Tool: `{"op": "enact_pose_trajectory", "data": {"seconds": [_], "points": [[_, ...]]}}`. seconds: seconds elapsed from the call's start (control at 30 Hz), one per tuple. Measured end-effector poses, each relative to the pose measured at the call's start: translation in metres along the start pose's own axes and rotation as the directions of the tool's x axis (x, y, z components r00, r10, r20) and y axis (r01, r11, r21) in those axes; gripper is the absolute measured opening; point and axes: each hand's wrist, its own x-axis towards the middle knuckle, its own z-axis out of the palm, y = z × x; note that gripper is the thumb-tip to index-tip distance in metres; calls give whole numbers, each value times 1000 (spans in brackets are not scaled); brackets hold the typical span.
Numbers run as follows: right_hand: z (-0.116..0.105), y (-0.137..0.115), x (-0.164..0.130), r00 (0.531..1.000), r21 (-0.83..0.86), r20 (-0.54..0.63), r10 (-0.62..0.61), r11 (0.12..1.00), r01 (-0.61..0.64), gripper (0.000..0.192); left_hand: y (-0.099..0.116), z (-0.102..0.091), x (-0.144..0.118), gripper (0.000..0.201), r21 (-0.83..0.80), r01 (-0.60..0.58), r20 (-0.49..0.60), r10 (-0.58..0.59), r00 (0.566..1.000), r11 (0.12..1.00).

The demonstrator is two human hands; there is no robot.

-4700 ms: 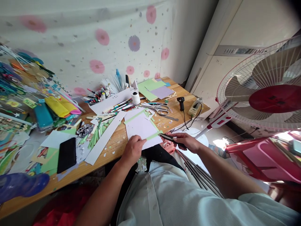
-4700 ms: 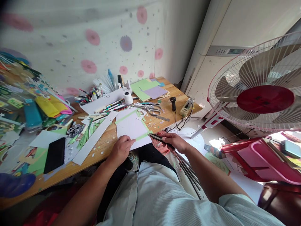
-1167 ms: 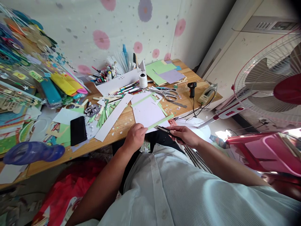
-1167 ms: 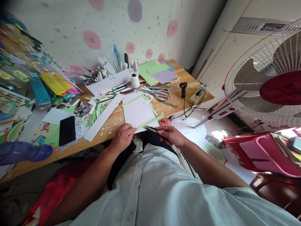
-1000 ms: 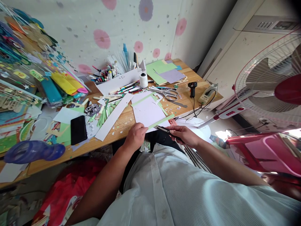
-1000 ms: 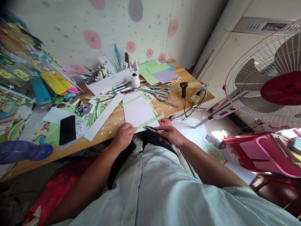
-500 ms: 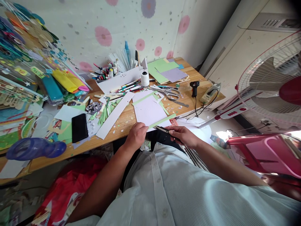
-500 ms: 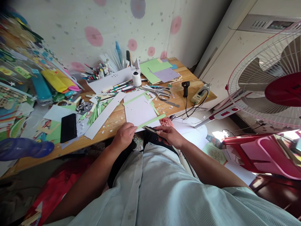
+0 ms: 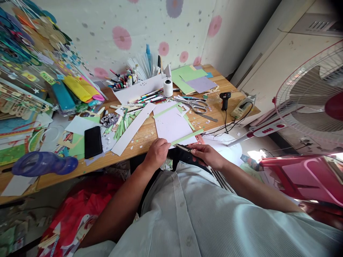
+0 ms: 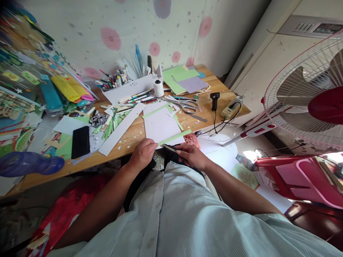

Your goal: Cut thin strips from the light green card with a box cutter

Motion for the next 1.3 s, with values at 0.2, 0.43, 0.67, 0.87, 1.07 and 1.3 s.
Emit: {"op": "enact_pose_trajectory", "data": {"seconds": [0.2, 0.43, 0.67, 0.87, 1.07, 1.3], "points": [[2, -2, -1, 1000, -35, -8, -11, 999, 11, 62, -7, -6, 13, 31, -72, 2, -14, -3, 1000, 997], [3, -1, -2, 1000, -49, -21, 5, 999, -6, 66, -21, -8, 76, 28, -133, -62, 280, 97, 955, 989], [5, -3, -3, 1000, -39, -17, 9, 999, -10, 64, -31, -15, 94, 31, -173, -65, 461, 139, 877, 983], [4, -1, -2, 1000, -16, 5, 20, 1000, -20, 66, -32, -18, 92, 43, -132, -71, 535, 131, 834, 989], [6, 1, -2, 1000, 8, 23, -16, 1000, 16, 68, -33, -18, 90, 49, -118, -88, 546, 138, 826, 989], [9, -2, -4, 999, 3, 29, -20, 1000, 20, 68, -33, -17, 91, 50, -116, -87, 539, 136, 831, 989]]}}
